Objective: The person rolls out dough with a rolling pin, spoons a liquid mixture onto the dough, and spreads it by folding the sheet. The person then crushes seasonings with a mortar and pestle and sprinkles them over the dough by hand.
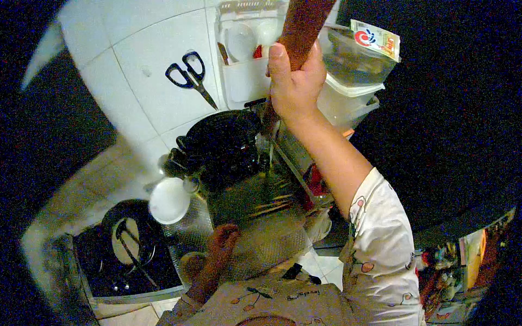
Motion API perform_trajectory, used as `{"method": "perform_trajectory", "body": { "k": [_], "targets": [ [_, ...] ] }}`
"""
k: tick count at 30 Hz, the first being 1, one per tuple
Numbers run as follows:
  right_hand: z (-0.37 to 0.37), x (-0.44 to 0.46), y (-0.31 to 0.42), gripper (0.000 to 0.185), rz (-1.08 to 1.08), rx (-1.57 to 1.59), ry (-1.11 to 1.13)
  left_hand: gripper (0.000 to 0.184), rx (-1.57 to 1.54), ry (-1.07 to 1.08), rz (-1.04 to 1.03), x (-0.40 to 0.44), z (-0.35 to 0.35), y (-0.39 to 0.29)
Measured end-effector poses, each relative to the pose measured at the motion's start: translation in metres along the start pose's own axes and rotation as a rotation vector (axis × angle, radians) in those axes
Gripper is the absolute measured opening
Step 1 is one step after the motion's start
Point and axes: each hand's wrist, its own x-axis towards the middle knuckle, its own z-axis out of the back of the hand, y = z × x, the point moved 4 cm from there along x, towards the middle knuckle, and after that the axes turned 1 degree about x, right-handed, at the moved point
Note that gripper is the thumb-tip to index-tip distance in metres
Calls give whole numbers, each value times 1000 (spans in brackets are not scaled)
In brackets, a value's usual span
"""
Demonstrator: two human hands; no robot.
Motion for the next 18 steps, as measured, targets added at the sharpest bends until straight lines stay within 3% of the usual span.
{"method": "perform_trajectory", "body": {
  "k": [14, 18],
  "targets": [
    [-23, -8, -46, 29, 3, -164, 79, 16, -24, -61, 29, 17, 0, 9],
    [-25, -12, -55, 29, -111, -81, 42, 17, -32, -66, 12, 17, 1, -2]
  ]
}}
